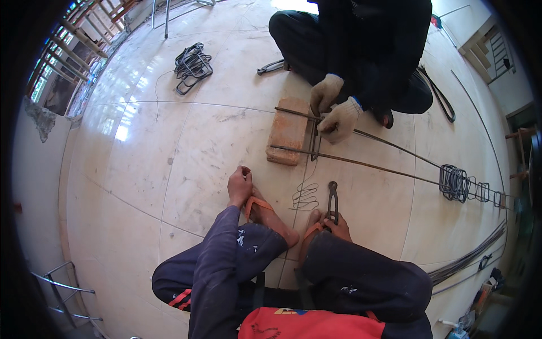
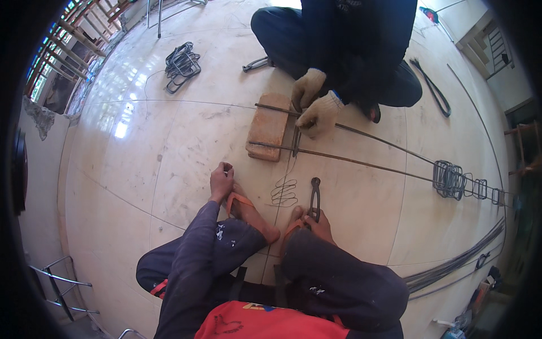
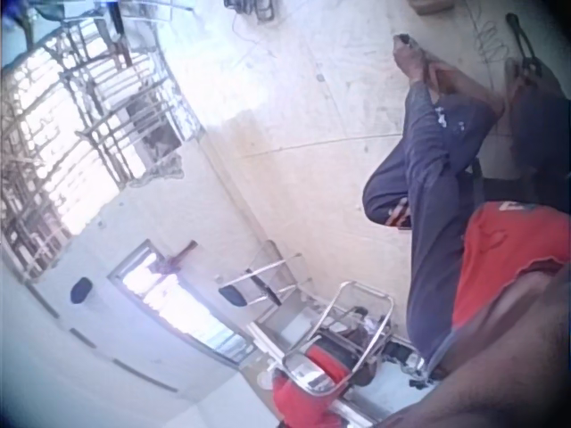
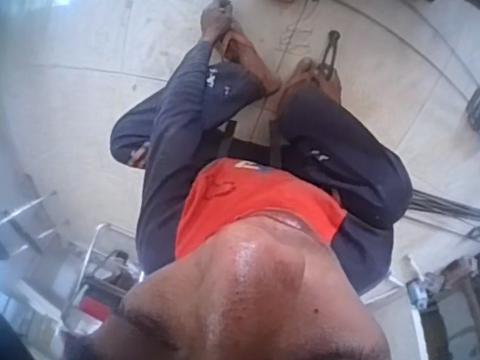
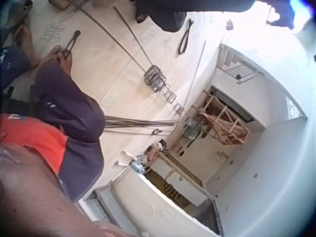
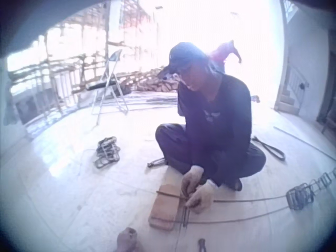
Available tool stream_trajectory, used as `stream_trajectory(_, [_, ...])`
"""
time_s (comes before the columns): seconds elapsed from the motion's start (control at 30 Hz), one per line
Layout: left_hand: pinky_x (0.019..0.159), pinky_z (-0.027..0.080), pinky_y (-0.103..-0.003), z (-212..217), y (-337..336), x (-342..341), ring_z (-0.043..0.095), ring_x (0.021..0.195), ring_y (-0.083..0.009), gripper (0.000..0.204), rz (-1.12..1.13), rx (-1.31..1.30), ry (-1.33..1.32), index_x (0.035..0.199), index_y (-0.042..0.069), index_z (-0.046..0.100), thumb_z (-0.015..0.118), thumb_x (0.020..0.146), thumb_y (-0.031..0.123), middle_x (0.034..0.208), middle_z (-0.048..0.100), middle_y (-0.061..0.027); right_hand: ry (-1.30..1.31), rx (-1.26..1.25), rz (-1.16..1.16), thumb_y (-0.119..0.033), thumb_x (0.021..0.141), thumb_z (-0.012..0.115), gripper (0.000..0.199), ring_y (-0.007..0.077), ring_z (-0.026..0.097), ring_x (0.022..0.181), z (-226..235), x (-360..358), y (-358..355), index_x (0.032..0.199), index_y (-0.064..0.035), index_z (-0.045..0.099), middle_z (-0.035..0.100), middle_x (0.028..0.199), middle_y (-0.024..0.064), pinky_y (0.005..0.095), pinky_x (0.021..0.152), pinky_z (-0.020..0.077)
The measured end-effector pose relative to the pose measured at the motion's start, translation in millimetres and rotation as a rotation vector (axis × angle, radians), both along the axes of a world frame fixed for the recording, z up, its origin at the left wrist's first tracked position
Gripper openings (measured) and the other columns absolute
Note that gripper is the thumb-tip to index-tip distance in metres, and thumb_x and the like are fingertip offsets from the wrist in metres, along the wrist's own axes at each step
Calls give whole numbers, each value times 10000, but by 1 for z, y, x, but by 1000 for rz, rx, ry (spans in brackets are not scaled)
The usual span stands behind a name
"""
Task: The person sits on the floor and assembles a metal frame by bending and twisting wire ties around intersecting metal rods. They use pliers to tighten the connections and work alongside another person who is also assembling similar frames.
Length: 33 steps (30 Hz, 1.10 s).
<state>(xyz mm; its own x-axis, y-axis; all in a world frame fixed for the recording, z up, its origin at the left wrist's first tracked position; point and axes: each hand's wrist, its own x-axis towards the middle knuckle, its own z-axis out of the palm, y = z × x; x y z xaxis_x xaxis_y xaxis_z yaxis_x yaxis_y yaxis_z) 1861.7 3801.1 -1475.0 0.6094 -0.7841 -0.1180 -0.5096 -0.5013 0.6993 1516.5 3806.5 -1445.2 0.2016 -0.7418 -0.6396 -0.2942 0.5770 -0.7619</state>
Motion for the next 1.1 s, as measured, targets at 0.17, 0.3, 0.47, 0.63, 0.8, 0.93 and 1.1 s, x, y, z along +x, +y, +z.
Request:
stream_trajectory(0.17, [749, 499, -402, 3, 1, -2, 647, 838, -308, 189, -32, 37, -11, 973, 60, 611, 557, 840, 182, 897, 671, -128, -42, -39, 0, -141, 858, 598, 330, 163, 604, 846, -7, -4, 2, 1133, 10, 496, 608, 923, 92, 286, 763, 478])
stream_trajectory(0.3, [747, 500, -401, -1, 3, -1, 648, 833, -308, 204, -55, 38, -12, 993, 65, 616, 551, 845, 189, 899, 673, -133, -27, -41, 10, -148, 854, 602, 342, 166, 612, 842, -15, -5, 2, 1134, 18, 494, 615, 927, 101, 288, 757, 483])
stream_trajectory(0.47, [751, 502, -396, -3, 3, 0, 650, 840, -303, 208, -57, 43, -19, 991, 62, 619, 548, 850, 197, 906, 673, -137, -46, -40, -14, -162, 852, 610, 360, 170, 617, 837, -16, -5, 3, 1139, 22, 495, 620, 917, 106, 288, 754, 486])
stream_trajectory(0.63, [759, 502, -392, 0, 3, -1, 651, 848, -300, 205, -57, 37, -22, 984, 61, 624, 550, 856, 204, 906, 674, -138, -23, -31, 2, -174, 850, 616, 369, 172, 618, 842, -17, -6, 2, 1141, 19, 496, 621, 915, 108, 291, 762, 485])
stream_trajectory(0.8, [755, 503, -388, 0, 2, -1, 652, 845, -296, 205, -47, 48, -7, 978, 58, 628, 550, 860, 207, 906, 673, -139, -19, -29, -13, -173, 843, 621, 362, 171, 616, 838, -15, -5, 2, 1132, 11, 504, 620, 913, 105, 294, 763, 484])
stream_trajectory(0.93, [752, 504, -387, 0, 3, -2, 653, 842, -295, 206, -50, 49, -9, 977, 55, 628, 549, 860, 206, 906, 672, -140, -30, -46, -21, -164, 839, 625, 355, 168, 615, 828, -10, -2, 3, 1127, 8, 508, 619, 915, 107, 290, 751, 486])
stream_trajectory(1.1, [750, 503, -387, -1, 3, -1, 653, 835, -296, 209, -63, 38, -18, 976, 51, 628, 549, 860, 206, 907, 672, -143, -47, -43, -39, -155, 839, 622, 351, 169, 617, 810, -16, -5, 3, 1125, 12, 506, 622, 899, 109, 293, 733, 491])
